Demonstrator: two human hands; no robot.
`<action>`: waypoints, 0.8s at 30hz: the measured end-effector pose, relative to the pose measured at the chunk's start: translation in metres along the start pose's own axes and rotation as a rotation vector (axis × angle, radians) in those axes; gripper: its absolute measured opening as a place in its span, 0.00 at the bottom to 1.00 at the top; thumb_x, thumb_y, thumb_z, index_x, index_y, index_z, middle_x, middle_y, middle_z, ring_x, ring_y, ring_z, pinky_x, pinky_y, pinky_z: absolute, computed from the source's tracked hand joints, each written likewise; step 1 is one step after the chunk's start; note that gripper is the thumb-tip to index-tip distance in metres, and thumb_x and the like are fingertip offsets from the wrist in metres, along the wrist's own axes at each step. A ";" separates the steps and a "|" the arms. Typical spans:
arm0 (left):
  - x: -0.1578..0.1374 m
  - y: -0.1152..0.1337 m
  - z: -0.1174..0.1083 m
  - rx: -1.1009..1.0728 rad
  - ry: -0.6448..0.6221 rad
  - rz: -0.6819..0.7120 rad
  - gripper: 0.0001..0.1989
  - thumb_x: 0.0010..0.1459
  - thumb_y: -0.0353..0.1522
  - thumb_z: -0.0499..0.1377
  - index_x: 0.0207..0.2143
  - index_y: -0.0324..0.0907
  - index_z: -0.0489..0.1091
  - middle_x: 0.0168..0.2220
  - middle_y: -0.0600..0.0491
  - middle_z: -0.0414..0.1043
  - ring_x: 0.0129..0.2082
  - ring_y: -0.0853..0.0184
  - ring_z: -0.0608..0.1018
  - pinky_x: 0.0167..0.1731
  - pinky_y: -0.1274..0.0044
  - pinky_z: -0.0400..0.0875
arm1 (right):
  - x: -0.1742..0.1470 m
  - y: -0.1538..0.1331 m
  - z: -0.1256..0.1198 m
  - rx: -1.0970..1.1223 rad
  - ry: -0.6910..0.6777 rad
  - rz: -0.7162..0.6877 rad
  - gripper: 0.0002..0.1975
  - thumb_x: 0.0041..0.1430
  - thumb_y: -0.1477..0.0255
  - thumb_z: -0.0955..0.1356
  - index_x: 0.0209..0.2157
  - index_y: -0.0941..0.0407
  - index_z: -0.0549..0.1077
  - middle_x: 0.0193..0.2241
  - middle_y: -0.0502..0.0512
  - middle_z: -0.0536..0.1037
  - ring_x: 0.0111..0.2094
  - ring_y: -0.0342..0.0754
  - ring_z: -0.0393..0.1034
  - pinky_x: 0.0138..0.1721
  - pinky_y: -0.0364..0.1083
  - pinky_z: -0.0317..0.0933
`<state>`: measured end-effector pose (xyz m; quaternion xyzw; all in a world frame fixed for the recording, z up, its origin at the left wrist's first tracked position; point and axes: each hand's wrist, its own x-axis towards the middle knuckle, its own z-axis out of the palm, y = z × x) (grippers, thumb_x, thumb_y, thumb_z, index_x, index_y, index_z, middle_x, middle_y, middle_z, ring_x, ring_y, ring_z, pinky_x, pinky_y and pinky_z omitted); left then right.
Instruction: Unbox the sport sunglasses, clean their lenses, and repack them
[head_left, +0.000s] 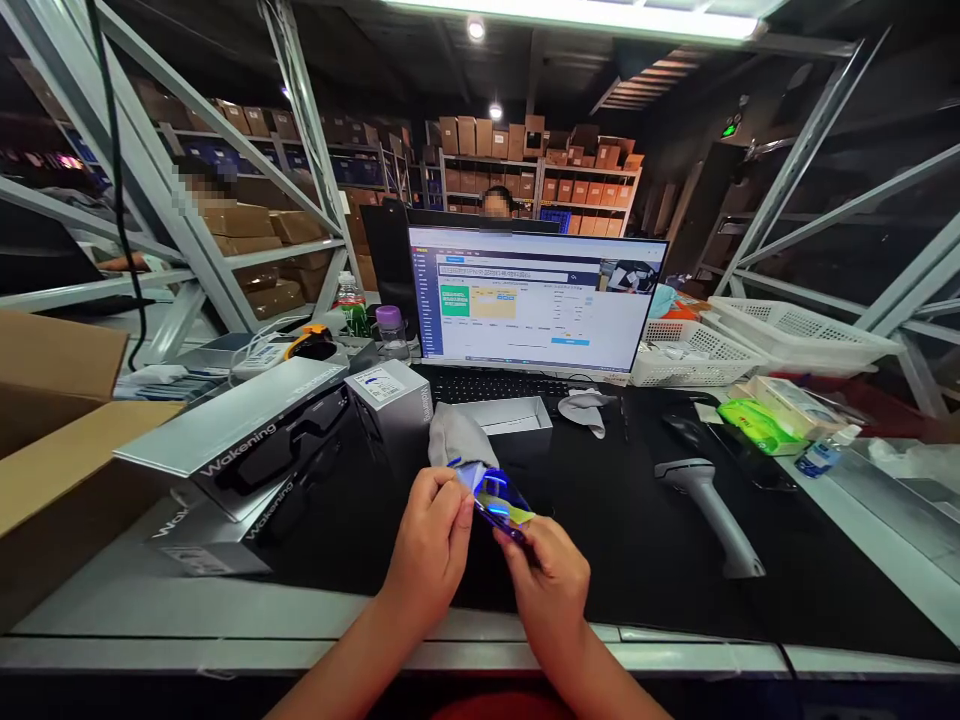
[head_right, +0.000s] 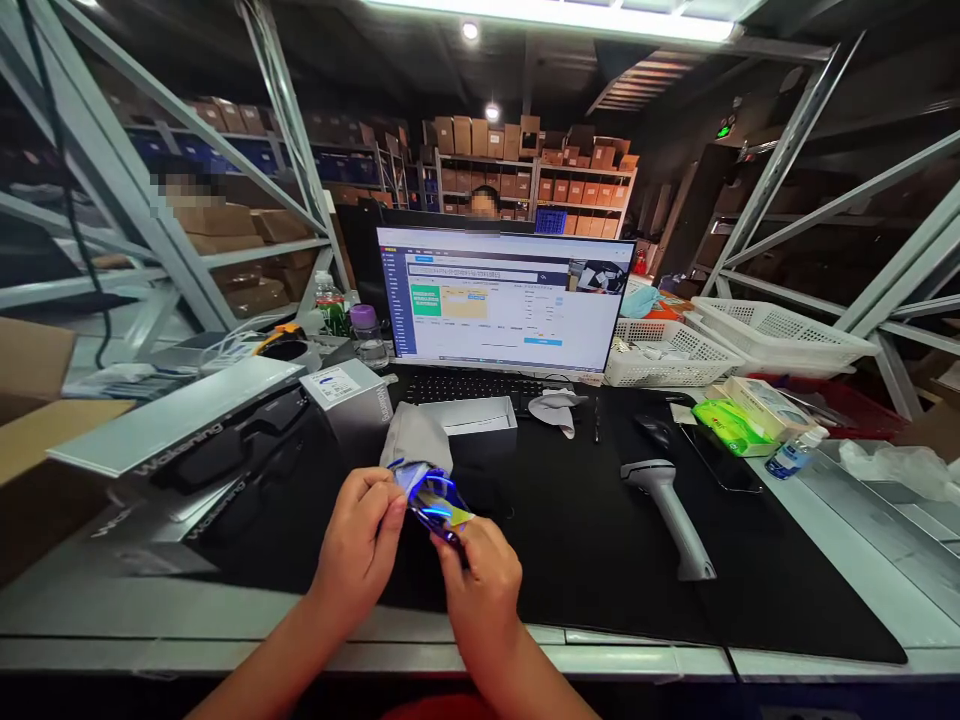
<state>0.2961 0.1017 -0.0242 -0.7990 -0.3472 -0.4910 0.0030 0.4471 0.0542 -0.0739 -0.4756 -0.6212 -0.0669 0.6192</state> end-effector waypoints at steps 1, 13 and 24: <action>0.002 -0.002 -0.002 0.016 0.013 0.005 0.09 0.68 0.24 0.49 0.34 0.42 0.63 0.38 0.52 0.62 0.38 0.68 0.69 0.40 0.77 0.66 | 0.001 0.000 0.000 -0.043 -0.023 -0.089 0.08 0.68 0.74 0.68 0.34 0.57 0.77 0.28 0.56 0.81 0.28 0.47 0.77 0.30 0.44 0.69; 0.038 -0.018 -0.014 -0.029 -0.071 0.079 0.09 0.69 0.25 0.49 0.34 0.41 0.64 0.38 0.52 0.63 0.38 0.69 0.69 0.41 0.77 0.66 | 0.062 -0.003 -0.021 -0.350 -0.331 -0.670 0.16 0.69 0.82 0.61 0.29 0.59 0.75 0.29 0.57 0.81 0.19 0.43 0.62 0.20 0.48 0.51; 0.046 -0.015 -0.012 -0.146 -0.231 0.086 0.11 0.70 0.28 0.48 0.32 0.42 0.62 0.37 0.53 0.64 0.36 0.69 0.70 0.38 0.77 0.67 | 0.050 0.001 -0.007 0.008 -0.038 -0.019 0.15 0.67 0.68 0.70 0.25 0.56 0.74 0.22 0.50 0.78 0.23 0.44 0.73 0.27 0.42 0.63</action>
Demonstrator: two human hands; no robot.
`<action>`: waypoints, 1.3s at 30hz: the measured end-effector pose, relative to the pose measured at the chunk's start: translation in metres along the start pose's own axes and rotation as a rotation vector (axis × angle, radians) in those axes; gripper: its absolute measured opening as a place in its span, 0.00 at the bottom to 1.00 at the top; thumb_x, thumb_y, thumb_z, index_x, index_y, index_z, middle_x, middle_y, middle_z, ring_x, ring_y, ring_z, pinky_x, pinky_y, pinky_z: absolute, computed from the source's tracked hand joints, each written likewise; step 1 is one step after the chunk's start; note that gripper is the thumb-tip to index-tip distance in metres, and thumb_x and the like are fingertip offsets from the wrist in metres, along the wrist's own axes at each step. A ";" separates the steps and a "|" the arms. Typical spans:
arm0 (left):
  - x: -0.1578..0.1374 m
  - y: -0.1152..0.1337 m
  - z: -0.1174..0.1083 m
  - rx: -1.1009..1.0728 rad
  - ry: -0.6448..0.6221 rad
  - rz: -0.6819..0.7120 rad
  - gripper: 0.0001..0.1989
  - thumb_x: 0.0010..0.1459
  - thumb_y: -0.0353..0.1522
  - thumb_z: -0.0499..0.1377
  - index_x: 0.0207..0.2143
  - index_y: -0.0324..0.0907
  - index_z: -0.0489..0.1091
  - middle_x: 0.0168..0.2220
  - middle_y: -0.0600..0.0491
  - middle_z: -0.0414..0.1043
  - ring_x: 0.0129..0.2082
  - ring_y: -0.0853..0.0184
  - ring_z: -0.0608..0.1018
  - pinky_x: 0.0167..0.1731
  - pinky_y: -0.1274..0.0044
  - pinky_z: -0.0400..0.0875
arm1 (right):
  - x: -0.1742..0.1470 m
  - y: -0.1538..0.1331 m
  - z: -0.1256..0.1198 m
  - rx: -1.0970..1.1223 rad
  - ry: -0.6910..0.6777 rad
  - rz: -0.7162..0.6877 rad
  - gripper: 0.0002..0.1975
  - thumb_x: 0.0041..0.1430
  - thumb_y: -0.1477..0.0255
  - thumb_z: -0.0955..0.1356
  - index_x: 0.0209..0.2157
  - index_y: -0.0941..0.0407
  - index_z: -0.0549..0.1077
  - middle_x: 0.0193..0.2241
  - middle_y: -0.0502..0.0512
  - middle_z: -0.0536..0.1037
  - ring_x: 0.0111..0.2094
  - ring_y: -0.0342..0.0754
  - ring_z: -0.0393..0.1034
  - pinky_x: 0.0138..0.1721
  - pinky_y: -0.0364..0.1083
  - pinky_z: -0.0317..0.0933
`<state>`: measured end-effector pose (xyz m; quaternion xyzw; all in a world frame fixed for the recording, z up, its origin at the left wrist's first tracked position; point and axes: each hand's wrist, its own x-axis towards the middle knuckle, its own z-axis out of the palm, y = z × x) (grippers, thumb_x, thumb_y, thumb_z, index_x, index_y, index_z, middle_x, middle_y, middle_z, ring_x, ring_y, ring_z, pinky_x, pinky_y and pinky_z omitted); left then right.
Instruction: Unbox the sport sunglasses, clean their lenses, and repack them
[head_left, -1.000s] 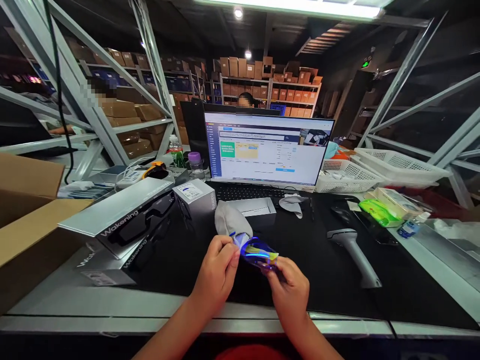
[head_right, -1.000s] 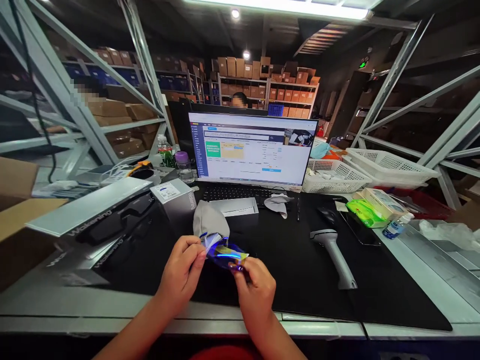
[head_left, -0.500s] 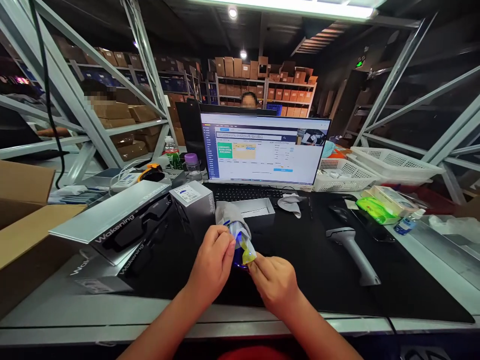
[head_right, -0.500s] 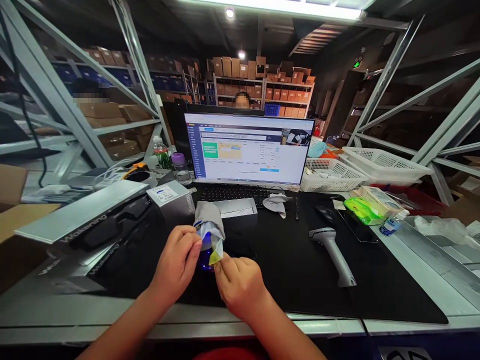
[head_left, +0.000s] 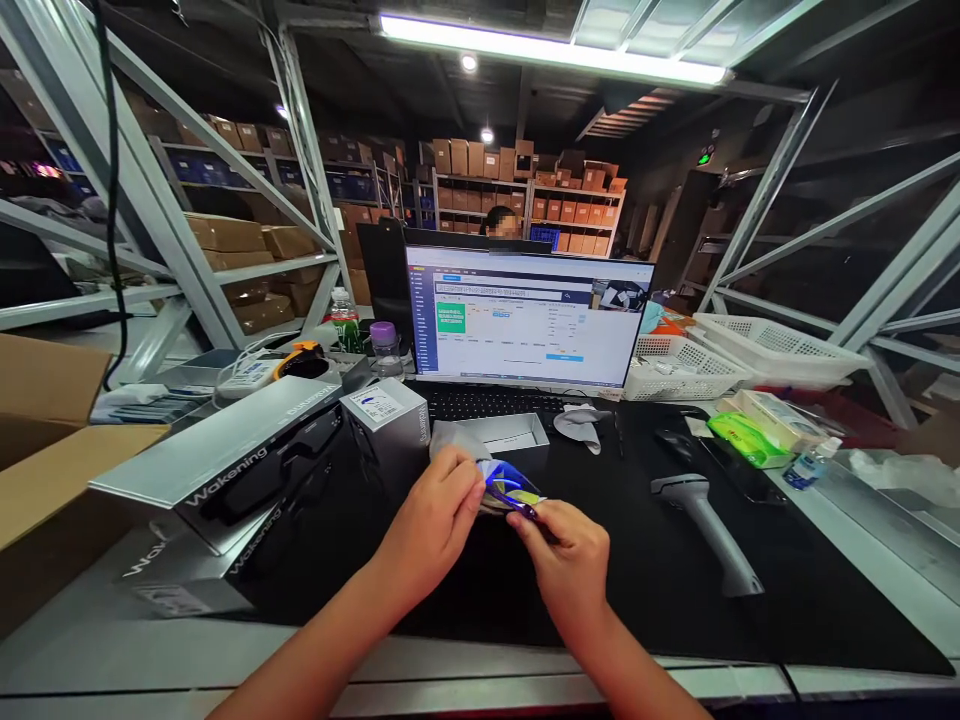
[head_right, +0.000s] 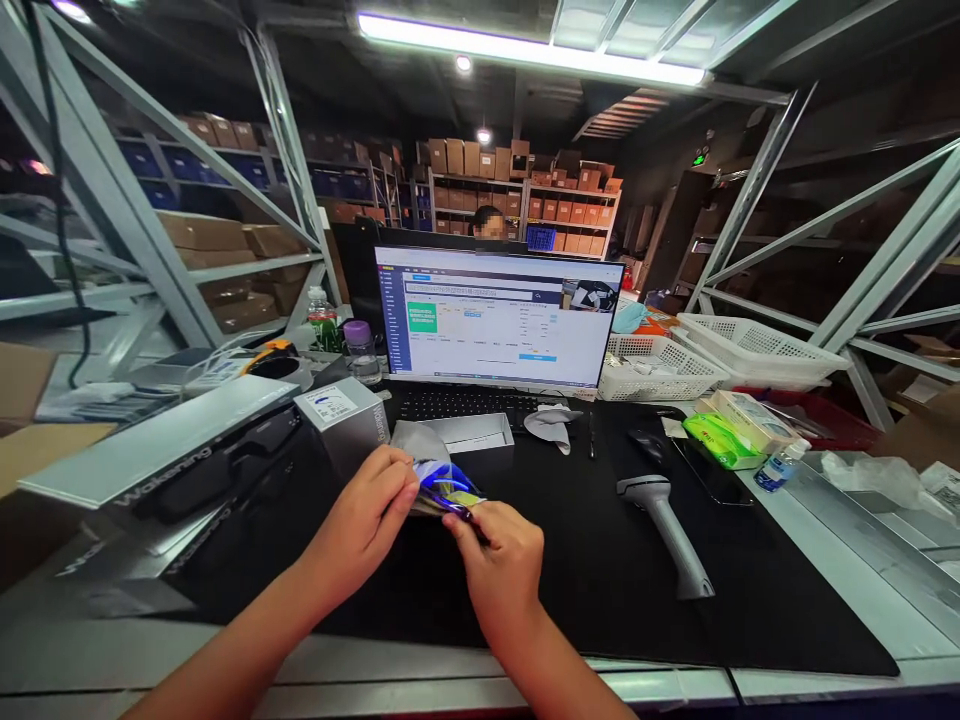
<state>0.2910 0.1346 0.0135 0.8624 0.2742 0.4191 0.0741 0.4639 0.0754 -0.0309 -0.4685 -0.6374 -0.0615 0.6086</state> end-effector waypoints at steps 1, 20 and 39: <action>-0.002 0.001 0.004 0.000 0.018 0.014 0.11 0.70 0.27 0.48 0.32 0.42 0.62 0.37 0.52 0.64 0.36 0.68 0.70 0.38 0.76 0.68 | -0.004 -0.002 0.005 -0.007 0.018 0.015 0.14 0.67 0.68 0.70 0.26 0.56 0.74 0.23 0.50 0.78 0.23 0.44 0.73 0.27 0.43 0.63; -0.013 0.004 0.017 -0.088 -0.043 0.194 0.11 0.68 0.25 0.49 0.31 0.42 0.63 0.35 0.51 0.67 0.34 0.68 0.70 0.34 0.78 0.69 | 0.018 0.005 0.027 -0.476 -0.187 -0.188 0.14 0.56 0.87 0.68 0.38 0.57 0.81 0.53 0.67 0.76 0.60 0.64 0.66 0.51 0.60 0.70; -0.043 -0.013 0.023 0.052 -0.074 -0.339 0.13 0.70 0.37 0.47 0.34 0.44 0.66 0.28 0.54 0.72 0.26 0.66 0.75 0.29 0.76 0.65 | 0.006 0.024 0.027 -0.279 -0.529 -0.054 0.11 0.56 0.79 0.75 0.41 0.54 0.82 0.55 0.66 0.77 0.50 0.62 0.76 0.48 0.60 0.72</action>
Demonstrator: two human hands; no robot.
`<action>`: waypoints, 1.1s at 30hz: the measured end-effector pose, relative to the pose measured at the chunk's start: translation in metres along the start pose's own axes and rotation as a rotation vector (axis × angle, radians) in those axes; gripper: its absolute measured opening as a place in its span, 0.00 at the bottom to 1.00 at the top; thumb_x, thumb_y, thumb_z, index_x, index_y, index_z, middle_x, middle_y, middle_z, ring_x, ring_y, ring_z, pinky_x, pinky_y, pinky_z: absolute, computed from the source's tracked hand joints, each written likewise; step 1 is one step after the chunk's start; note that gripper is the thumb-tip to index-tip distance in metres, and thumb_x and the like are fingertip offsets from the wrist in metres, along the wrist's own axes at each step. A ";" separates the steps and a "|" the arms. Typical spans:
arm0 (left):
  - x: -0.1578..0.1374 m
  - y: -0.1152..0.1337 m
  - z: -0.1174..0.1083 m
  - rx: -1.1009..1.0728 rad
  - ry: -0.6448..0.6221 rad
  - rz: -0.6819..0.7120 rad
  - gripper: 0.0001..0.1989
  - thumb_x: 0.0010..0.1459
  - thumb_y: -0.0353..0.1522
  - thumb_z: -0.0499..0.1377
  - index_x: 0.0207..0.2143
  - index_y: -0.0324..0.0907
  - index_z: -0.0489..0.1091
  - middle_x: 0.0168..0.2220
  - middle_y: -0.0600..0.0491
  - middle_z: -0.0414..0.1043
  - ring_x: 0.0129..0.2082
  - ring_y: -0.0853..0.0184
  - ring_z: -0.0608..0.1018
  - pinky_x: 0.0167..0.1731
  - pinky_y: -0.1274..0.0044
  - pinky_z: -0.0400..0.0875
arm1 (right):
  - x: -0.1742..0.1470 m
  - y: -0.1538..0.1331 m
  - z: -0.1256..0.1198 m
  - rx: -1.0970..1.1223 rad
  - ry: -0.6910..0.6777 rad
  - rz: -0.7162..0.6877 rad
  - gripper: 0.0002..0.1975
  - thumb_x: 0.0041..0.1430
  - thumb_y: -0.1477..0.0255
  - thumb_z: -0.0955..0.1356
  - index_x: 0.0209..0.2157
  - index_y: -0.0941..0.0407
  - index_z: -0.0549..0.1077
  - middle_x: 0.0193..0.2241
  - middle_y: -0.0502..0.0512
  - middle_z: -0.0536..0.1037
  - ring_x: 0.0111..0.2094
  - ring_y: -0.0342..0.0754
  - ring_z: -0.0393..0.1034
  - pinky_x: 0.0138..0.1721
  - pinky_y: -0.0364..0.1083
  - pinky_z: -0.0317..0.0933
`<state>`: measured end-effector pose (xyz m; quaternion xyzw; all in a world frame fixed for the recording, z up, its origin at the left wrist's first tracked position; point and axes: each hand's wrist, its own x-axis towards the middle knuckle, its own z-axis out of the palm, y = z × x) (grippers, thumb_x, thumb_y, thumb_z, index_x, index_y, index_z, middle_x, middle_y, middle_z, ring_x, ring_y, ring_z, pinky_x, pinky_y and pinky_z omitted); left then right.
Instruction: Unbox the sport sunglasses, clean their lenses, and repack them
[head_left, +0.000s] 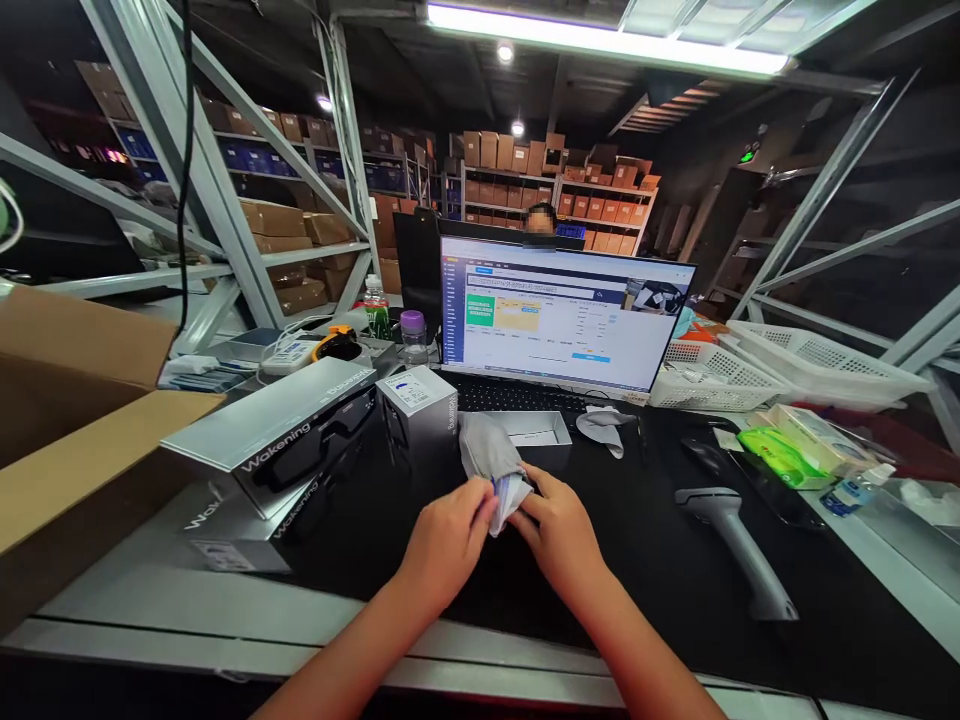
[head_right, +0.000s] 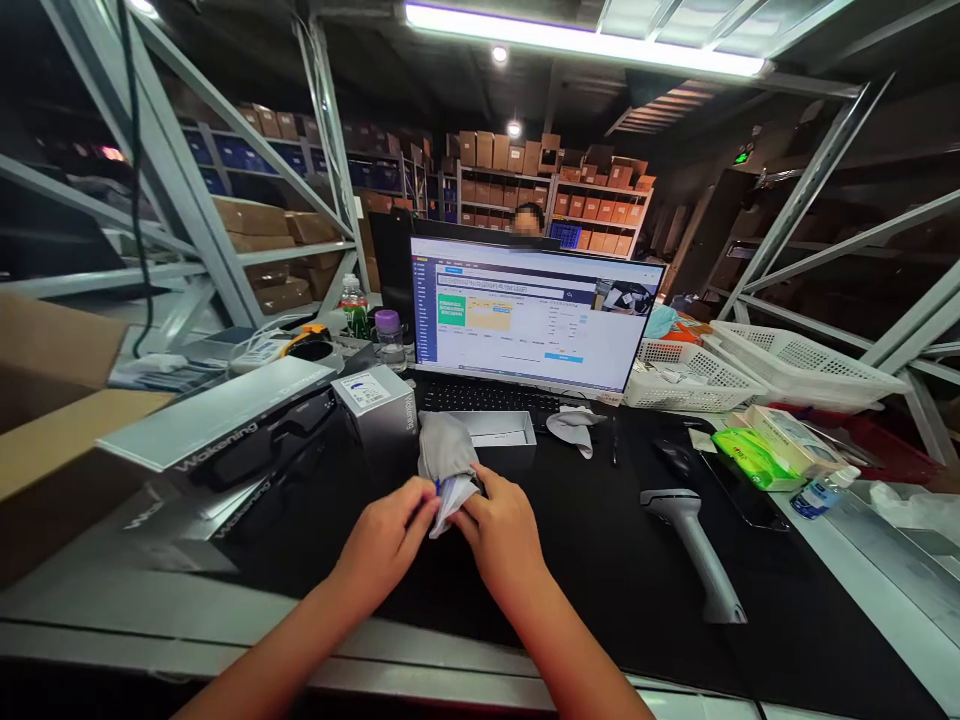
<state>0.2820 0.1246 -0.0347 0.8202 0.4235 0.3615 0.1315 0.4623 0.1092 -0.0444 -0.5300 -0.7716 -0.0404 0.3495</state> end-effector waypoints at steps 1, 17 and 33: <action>-0.003 0.004 0.000 -0.044 -0.057 0.056 0.13 0.69 0.36 0.48 0.33 0.44 0.66 0.27 0.56 0.72 0.26 0.67 0.74 0.28 0.77 0.65 | 0.003 -0.001 0.004 0.002 0.012 0.011 0.10 0.55 0.82 0.74 0.39 0.56 0.82 0.53 0.66 0.78 0.49 0.62 0.77 0.47 0.59 0.72; -0.040 -0.005 -0.035 -0.765 -0.303 -0.225 0.21 0.65 0.52 0.53 0.31 0.44 0.60 0.16 0.62 0.59 0.16 0.75 0.57 0.18 0.81 0.52 | 0.009 0.016 -0.040 0.365 0.234 0.048 0.06 0.52 0.76 0.76 0.28 0.48 0.84 0.41 0.55 0.75 0.37 0.49 0.67 0.33 0.47 0.64; -0.037 -0.001 -0.027 -0.309 -0.879 -0.204 0.08 0.63 0.34 0.55 0.30 0.43 0.69 0.24 0.59 0.72 0.23 0.72 0.71 0.25 0.83 0.61 | -0.026 0.114 -0.096 1.055 0.449 0.899 0.23 0.42 0.53 0.75 0.24 0.53 0.64 0.19 0.38 0.51 0.17 0.37 0.39 0.16 0.39 0.38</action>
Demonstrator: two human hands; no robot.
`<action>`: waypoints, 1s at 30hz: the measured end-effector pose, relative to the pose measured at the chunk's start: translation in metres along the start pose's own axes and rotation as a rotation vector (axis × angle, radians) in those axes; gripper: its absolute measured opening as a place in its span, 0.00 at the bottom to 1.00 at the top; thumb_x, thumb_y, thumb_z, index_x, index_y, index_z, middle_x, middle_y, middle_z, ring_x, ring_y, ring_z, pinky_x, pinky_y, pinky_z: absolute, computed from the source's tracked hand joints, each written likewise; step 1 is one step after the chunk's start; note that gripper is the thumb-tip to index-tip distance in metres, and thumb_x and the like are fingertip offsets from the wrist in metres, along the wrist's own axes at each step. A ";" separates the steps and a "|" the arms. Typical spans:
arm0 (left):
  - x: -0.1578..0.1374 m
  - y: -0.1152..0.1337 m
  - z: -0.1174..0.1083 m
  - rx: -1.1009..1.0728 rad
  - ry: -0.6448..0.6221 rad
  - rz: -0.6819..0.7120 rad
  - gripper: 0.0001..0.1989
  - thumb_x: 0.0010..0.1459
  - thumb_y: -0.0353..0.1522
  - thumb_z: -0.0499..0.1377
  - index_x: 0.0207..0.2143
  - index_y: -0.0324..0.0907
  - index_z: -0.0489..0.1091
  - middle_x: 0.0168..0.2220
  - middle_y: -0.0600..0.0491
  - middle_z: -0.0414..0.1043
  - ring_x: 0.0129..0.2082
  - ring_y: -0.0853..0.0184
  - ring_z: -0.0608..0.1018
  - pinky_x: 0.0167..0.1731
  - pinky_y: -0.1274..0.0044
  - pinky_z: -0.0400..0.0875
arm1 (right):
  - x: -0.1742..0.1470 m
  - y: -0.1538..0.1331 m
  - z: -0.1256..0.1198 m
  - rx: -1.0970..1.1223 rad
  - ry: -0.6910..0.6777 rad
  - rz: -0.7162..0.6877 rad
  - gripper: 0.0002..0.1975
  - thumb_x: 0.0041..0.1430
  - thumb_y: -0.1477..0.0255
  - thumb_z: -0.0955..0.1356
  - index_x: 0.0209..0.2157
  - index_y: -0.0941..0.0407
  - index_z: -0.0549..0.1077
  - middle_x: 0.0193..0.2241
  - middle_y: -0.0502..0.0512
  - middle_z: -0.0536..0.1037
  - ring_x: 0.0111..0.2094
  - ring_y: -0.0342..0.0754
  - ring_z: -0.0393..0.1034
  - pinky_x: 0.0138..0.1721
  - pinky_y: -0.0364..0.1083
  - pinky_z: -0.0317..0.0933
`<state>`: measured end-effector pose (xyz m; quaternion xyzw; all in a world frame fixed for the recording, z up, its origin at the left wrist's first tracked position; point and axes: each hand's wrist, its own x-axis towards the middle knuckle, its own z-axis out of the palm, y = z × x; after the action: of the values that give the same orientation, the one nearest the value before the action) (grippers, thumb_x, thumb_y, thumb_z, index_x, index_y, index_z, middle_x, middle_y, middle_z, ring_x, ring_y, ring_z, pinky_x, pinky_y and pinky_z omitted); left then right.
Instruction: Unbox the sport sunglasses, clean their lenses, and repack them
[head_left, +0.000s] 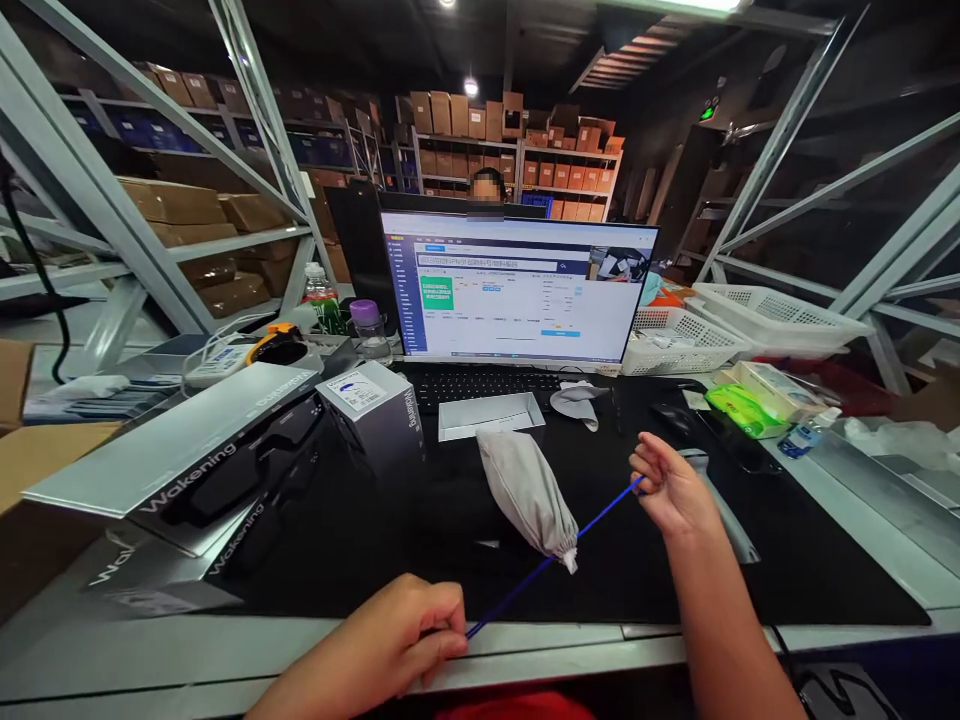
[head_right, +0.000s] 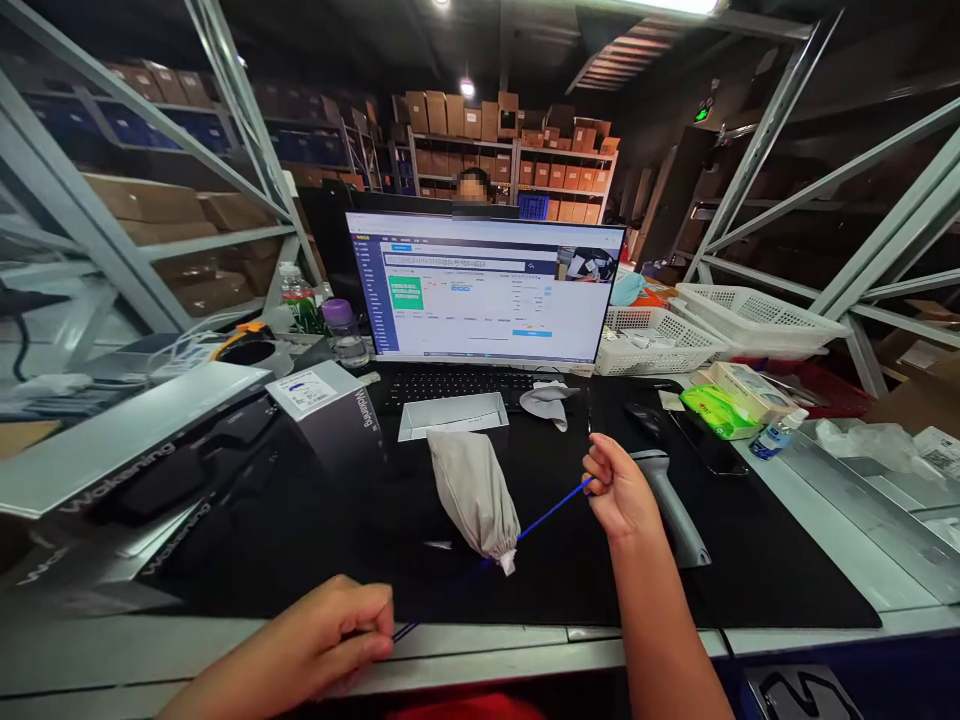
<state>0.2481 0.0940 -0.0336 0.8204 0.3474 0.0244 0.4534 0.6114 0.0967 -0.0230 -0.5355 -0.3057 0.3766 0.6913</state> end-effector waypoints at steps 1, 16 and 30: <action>0.005 0.002 0.002 0.054 0.016 0.044 0.08 0.64 0.33 0.56 0.30 0.43 0.70 0.25 0.58 0.73 0.25 0.72 0.73 0.28 0.83 0.62 | 0.007 0.000 0.003 -0.048 -0.017 -0.005 0.22 0.43 0.51 0.74 0.24 0.53 0.65 0.19 0.39 0.53 0.17 0.37 0.41 0.17 0.39 0.38; 0.063 0.026 0.062 0.606 0.219 0.652 0.03 0.65 0.30 0.58 0.39 0.45 0.71 0.30 0.59 0.77 0.27 0.68 0.78 0.25 0.75 0.64 | 0.012 0.006 0.097 -1.144 -0.823 -0.204 0.53 0.47 0.59 0.77 0.69 0.60 0.54 0.59 0.71 0.72 0.57 0.65 0.69 0.55 0.56 0.62; 0.082 0.030 -0.002 0.667 0.985 0.497 0.14 0.71 0.30 0.48 0.34 0.41 0.69 0.26 0.55 0.75 0.24 0.66 0.78 0.24 0.75 0.70 | -0.036 0.014 0.087 -0.831 -0.833 -0.441 0.25 0.54 0.63 0.72 0.52 0.57 0.68 0.49 0.60 0.74 0.49 0.58 0.70 0.51 0.54 0.65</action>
<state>0.3256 0.1334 -0.0316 0.8660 0.3036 0.3930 -0.0577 0.5180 0.1125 -0.0163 -0.4922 -0.7734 0.2520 0.3099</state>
